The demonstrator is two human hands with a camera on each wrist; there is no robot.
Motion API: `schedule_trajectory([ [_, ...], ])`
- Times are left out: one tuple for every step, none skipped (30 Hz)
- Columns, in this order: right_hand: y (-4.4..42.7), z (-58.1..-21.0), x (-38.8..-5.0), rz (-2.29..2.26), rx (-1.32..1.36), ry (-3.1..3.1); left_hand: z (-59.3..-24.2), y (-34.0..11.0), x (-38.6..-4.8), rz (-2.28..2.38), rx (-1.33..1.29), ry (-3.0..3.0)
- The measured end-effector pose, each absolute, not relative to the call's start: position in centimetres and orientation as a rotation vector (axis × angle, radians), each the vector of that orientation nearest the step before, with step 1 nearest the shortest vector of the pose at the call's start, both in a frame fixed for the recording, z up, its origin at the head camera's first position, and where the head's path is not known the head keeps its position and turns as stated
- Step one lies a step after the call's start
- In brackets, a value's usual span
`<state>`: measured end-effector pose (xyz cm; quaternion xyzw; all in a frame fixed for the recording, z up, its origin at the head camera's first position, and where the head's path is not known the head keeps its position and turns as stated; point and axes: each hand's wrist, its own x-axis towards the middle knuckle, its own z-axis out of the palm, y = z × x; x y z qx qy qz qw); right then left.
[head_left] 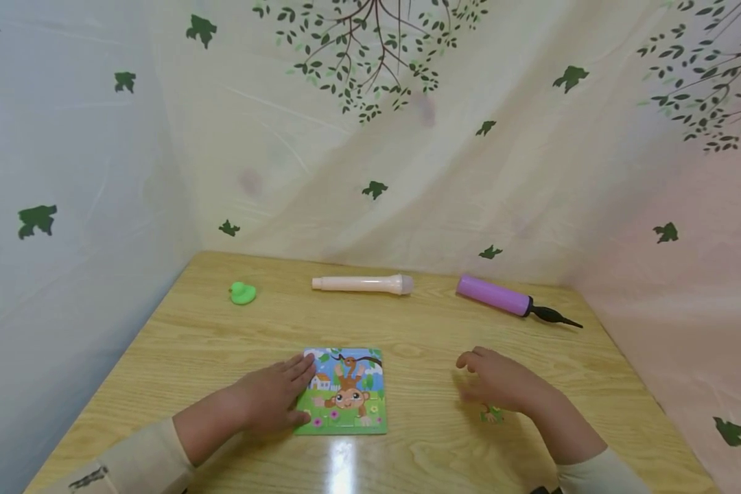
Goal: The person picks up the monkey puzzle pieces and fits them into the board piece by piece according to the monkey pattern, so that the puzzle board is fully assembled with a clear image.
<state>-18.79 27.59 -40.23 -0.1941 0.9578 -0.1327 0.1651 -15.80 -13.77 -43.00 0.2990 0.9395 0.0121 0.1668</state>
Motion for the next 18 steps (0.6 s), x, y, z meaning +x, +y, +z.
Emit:
schedule_trajectory([
  [27.9, -40.3, -18.6, -0.368, -0.531, 2.723, -43.0, -13.8, -15.8, 0.036, 0.852, 2.675],
  [28.3, -40.3, -18.5, -0.358, -0.521, 2.713, -42.9, -13.8, -15.7, 0.04, 0.856, 2.676],
  [28.6, -40.3, -18.4, -0.35, -0.513, 2.703, -42.8, -13.8, -15.7, 0.046, 0.86, 2.677],
  [28.9, -40.4, -18.3, -0.339, -0.508, 2.692, -42.8, -13.8, -15.6, 0.053, 0.867, 2.679],
  [29.1, -40.4, -18.2, -0.334, -0.492, 2.679, -42.7, -13.8, -15.6, 0.059, 0.873, 2.682],
  [29.4, -40.5, -18.1, -0.329, -0.483, 2.668, -42.6, -13.8, -15.6, 0.064, 0.878, 2.682],
  [29.6, -40.5, -18.0, -0.326, -0.471, 2.657, -42.6, -13.8, -15.5, 0.069, 0.883, 2.683],
  [29.7, -40.6, -17.9, -0.335, -0.461, 2.644, -42.5, -13.8, -15.5, 0.072, 0.888, 2.683],
  [29.9, -40.6, -17.8, -0.341, -0.448, 2.636, -42.5, -13.8, -15.5, 0.073, 0.886, 2.683],
  [30.0, -40.7, -17.8, -0.344, -0.438, 2.629, -42.5, -13.8, -15.5, 0.074, 0.886, 2.684],
  [30.1, -40.8, -17.7, -0.347, -0.434, 2.625, -42.5, -13.8, -15.5, 0.073, 0.884, 2.683],
  [30.2, -40.8, -17.7, -0.35, -0.443, 2.623, -42.5, -13.8, -15.5, 0.074, 0.883, 2.683],
  [30.2, -40.9, -17.7, -0.352, -0.446, 2.621, -42.5, -13.8, -15.6, 0.072, 0.883, 2.684],
  [30.2, -40.9, -17.7, -0.354, -0.455, 2.619, -42.6, -13.7, -15.6, 0.071, 0.883, 2.685],
  [30.3, -41.0, -17.7, -0.352, -0.466, 2.618, -42.6, -13.7, -15.6, 0.071, 0.882, 2.686],
  [30.3, -41.1, -17.8, -0.351, -0.477, 2.615, -42.6, -13.7, -15.6, 0.071, 0.883, 2.686],
  [30.4, -41.2, -17.8, -0.35, -0.494, 2.613, -42.6, -13.7, -15.6, 0.071, 0.886, 2.685],
  [30.4, -41.4, -17.9, -0.35, -0.507, 2.61, -42.5, -13.7, -15.6, 0.071, 0.884, 2.684],
])
